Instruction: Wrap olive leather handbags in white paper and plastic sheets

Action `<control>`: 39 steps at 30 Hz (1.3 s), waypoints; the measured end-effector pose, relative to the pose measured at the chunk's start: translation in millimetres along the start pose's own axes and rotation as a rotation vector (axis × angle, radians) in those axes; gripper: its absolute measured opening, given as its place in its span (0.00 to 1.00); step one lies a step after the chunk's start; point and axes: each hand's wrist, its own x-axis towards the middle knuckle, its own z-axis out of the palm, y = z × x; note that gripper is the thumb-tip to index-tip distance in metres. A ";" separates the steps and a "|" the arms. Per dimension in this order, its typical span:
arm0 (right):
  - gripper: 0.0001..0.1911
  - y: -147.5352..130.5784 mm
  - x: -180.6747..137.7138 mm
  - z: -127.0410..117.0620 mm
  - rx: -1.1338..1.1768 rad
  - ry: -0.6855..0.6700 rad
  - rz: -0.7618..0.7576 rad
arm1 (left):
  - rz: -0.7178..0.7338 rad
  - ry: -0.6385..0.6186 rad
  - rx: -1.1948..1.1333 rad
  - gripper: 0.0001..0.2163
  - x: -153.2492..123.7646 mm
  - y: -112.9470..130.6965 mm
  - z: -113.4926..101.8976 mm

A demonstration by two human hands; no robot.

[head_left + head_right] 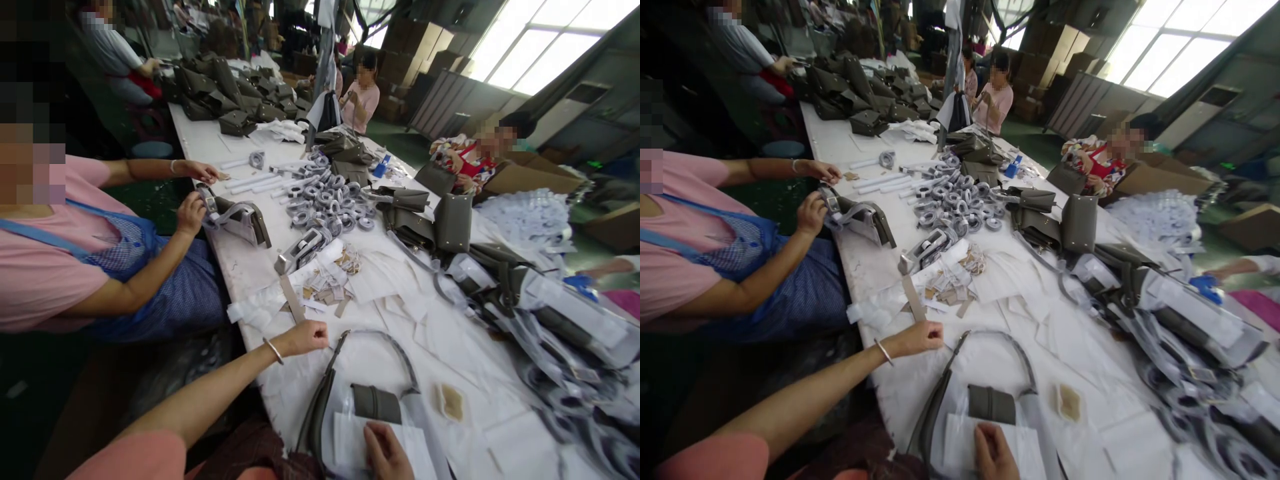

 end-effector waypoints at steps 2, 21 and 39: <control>0.33 -18.5 -0.6 3.3 0.115 0.019 0.025 | 0.025 -0.111 -0.217 0.05 -11.8 14.1 19.4; 0.27 -37.9 7.3 20.1 0.372 -0.328 0.195 | -0.149 -0.177 -0.826 0.10 -43.8 27.9 71.3; 0.27 -47.6 24.6 33.0 0.445 -0.267 0.146 | -0.193 -0.040 -0.876 0.10 -34.6 40.5 76.8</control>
